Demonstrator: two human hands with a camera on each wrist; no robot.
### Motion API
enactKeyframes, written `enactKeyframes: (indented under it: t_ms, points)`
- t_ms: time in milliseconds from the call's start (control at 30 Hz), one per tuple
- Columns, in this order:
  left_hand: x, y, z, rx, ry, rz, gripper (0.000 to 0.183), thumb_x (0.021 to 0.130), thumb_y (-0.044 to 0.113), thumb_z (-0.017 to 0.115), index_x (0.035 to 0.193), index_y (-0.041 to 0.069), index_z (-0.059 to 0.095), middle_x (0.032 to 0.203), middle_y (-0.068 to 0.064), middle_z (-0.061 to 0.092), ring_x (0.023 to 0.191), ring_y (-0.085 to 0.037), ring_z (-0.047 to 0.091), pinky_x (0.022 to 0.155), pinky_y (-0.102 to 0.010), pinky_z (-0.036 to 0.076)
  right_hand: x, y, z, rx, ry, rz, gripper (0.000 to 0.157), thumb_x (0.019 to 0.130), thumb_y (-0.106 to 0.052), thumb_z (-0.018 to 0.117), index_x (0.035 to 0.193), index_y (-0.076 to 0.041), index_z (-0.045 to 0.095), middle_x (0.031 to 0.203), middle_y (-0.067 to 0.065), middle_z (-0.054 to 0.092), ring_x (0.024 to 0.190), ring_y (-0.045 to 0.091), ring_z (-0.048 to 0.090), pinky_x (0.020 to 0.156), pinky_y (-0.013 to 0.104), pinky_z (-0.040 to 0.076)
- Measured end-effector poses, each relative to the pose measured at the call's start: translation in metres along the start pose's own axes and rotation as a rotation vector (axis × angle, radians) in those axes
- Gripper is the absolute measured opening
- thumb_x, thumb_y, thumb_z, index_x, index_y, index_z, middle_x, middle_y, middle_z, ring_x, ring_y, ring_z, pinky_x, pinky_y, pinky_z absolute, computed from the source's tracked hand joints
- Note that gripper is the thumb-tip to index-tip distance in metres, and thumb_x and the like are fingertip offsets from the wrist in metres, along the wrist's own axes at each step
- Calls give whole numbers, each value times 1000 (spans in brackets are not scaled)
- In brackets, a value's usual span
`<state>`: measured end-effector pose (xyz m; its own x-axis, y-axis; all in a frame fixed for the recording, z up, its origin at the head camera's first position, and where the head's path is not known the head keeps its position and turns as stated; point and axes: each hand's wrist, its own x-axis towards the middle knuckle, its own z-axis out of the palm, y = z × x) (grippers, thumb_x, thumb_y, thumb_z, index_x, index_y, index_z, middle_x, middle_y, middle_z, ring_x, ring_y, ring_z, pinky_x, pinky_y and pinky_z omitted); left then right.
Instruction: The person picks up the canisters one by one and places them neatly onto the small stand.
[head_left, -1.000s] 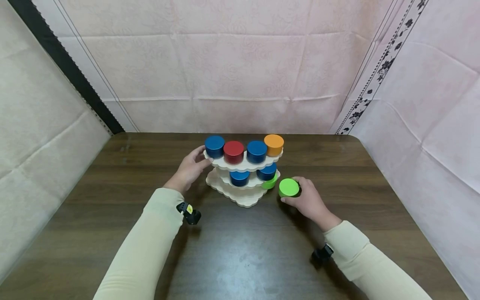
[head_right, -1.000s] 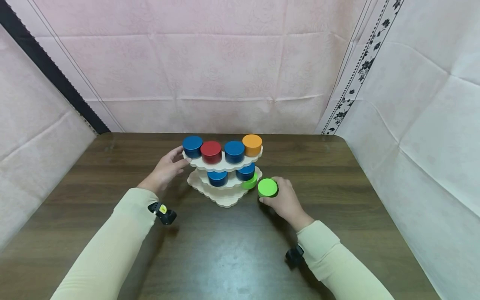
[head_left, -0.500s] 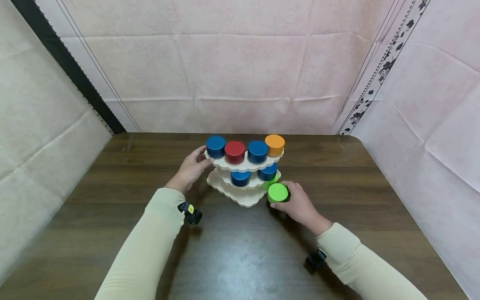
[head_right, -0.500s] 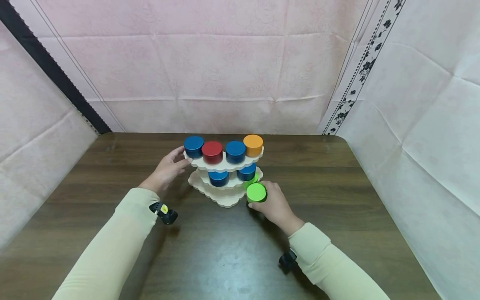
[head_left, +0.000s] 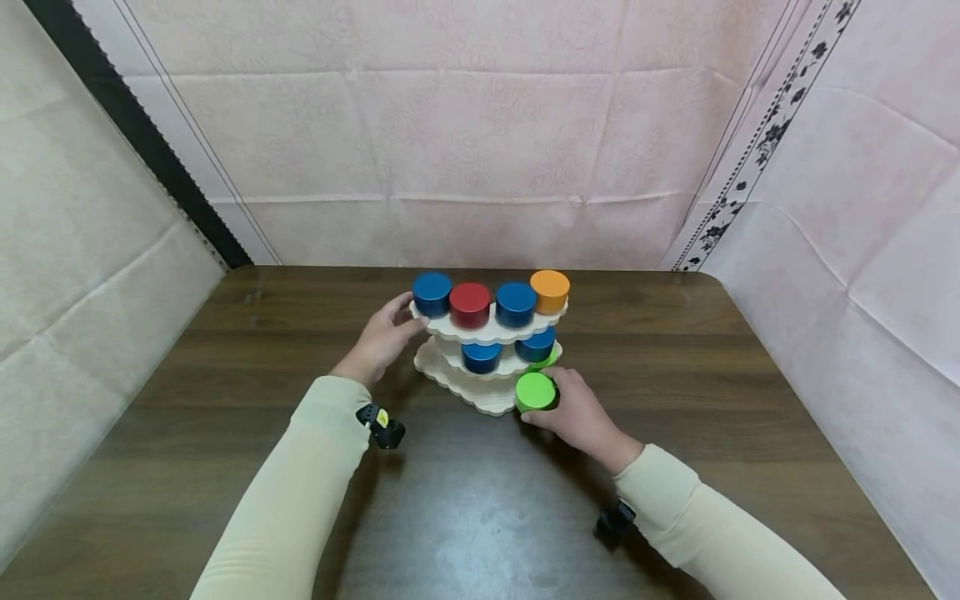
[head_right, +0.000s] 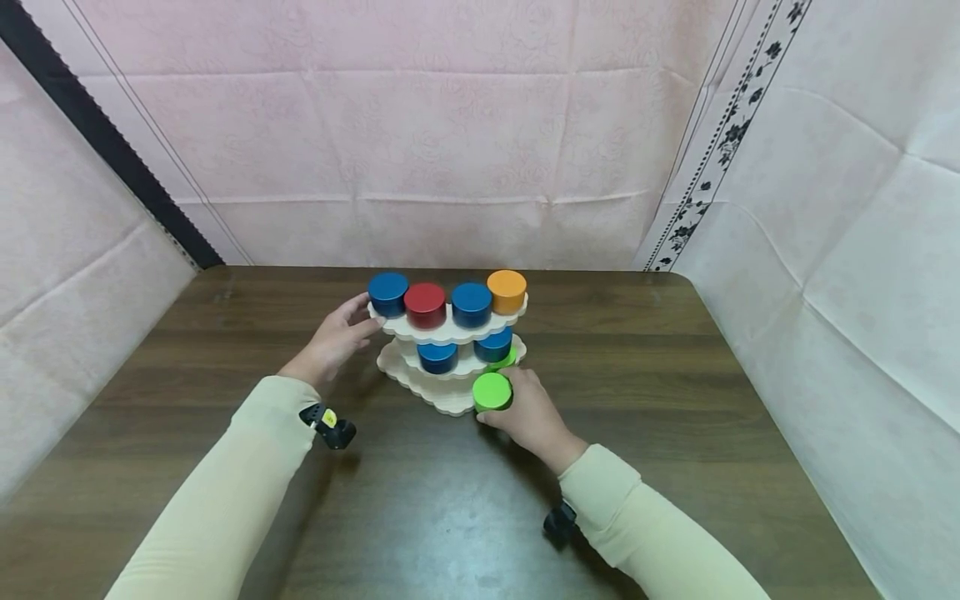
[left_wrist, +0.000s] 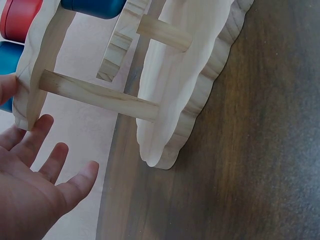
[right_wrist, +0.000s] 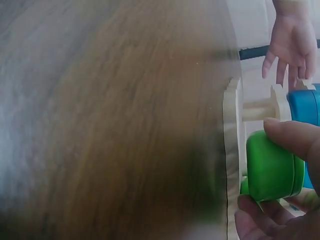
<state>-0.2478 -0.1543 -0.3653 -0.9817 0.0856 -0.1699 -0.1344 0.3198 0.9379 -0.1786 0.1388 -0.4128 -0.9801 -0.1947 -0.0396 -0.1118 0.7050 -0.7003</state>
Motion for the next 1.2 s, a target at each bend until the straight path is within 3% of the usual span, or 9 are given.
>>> enactKeyframes:
  t_ms: [600, 1200]
  points:
    - [1, -1, 0, 12, -1, 4, 64, 99, 30, 54, 154, 17, 24, 155, -12, 31, 141, -32, 29, 111, -53, 32, 4, -12, 17, 7, -1, -9, 63, 76, -22, 83, 126, 0, 53, 115, 12, 55, 100, 26, 50, 86, 42, 49]
    - [-1, 0, 0, 15, 4, -8, 64, 99, 31, 54, 154, 19, 24, 156, -11, 30, 142, -31, 27, 112, -56, 28, 4, -18, 31, 43, 92, 38, 69, 73, -27, 85, 127, 0, 52, 120, 16, 47, 106, 28, 50, 92, 45, 47]
